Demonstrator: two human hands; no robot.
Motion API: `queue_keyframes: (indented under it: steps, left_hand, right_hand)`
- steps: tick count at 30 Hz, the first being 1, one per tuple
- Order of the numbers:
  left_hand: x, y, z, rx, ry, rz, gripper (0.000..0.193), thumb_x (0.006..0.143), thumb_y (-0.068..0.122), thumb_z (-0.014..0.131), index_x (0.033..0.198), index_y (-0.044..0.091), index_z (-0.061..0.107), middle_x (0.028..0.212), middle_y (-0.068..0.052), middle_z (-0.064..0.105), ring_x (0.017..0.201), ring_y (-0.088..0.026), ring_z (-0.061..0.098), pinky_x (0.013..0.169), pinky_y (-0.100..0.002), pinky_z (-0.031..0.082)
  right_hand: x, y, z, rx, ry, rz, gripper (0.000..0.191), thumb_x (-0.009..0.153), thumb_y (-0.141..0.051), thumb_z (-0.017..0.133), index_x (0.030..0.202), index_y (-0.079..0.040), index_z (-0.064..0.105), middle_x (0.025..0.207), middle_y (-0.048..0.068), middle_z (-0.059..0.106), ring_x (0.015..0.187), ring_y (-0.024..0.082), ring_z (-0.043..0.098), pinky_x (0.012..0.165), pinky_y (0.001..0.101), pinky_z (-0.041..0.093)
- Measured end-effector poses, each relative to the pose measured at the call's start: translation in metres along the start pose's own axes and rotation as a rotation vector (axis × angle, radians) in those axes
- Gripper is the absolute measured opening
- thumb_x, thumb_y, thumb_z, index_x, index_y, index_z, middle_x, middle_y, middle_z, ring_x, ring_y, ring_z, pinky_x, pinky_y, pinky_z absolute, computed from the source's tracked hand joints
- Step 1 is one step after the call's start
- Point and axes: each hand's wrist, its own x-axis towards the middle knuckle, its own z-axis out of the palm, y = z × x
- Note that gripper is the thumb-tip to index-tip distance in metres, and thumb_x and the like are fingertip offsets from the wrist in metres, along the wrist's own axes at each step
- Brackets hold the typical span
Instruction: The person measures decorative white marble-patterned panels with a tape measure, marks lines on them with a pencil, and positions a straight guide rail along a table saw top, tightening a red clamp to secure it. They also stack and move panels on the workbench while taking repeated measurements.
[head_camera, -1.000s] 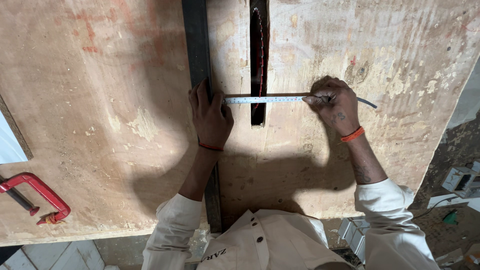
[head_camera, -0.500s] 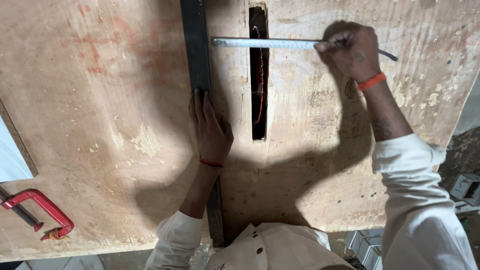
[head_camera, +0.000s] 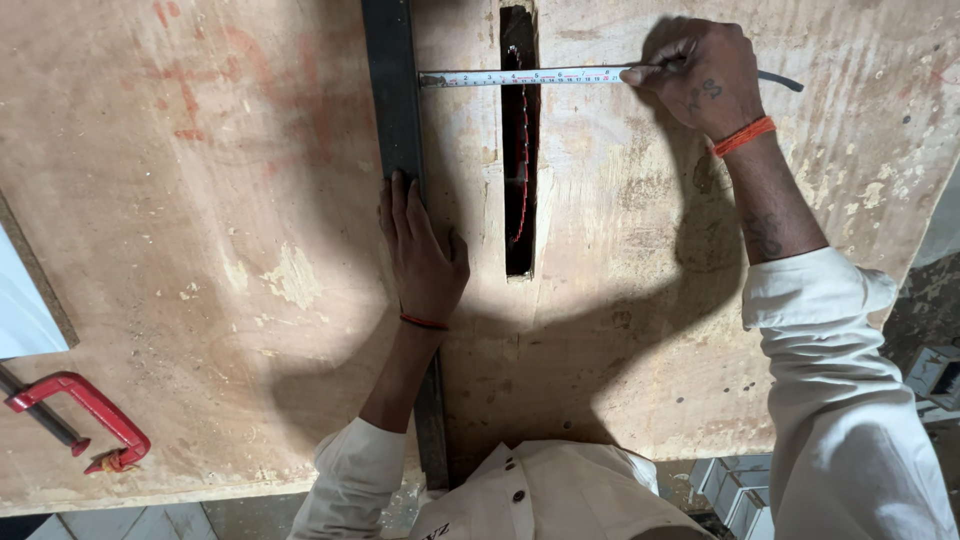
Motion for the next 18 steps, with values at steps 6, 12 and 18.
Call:
queue_keyframes:
  steps: [6, 12, 18]
  left_hand:
    - [-0.007, -0.005, 0.006, 0.010, 0.005, -0.013, 0.066, 0.093, 0.007, 0.063, 0.152, -0.008, 0.036, 0.163, -0.029, 0.032, 0.155, -0.045, 0.027, 0.129, -0.057, 0.025]
    - [0.009, -0.002, 0.005, 0.025, 0.058, 0.007, 0.072, 0.089, 0.009, 0.063, 0.152, -0.011, 0.034, 0.160, -0.030, 0.033, 0.152, -0.045, 0.026, 0.127, -0.056, 0.023]
    - [0.002, 0.001, 0.001, 0.205, -0.010, -0.067, 0.078, 0.084, 0.018, 0.065, 0.151, -0.006, 0.033, 0.160, -0.026, 0.033, 0.153, -0.042, 0.024, 0.122, -0.056, 0.024]
  right_hand:
    - [-0.010, -0.010, -0.013, 0.339, -0.140, 0.228, 0.012, 0.098, -0.024, 0.083, 0.102, -0.013, 0.081, 0.094, 0.004, 0.076, 0.079, 0.015, 0.068, 0.072, 0.0337, 0.055]
    - [-0.112, -0.057, -0.020, 0.302, -0.095, 0.205, 0.036, 0.091, -0.021, 0.079, 0.126, -0.013, 0.075, 0.129, 0.007, 0.073, 0.098, 0.021, 0.074, 0.092, 0.0352, 0.059]
    - [-0.260, -0.132, 0.029, 0.861, -0.103, 0.774, 0.016, 0.089, -0.023, 0.071, 0.094, -0.013, 0.082, 0.119, 0.003, 0.078, 0.078, 0.014, 0.076, 0.068, 0.0315, 0.066]
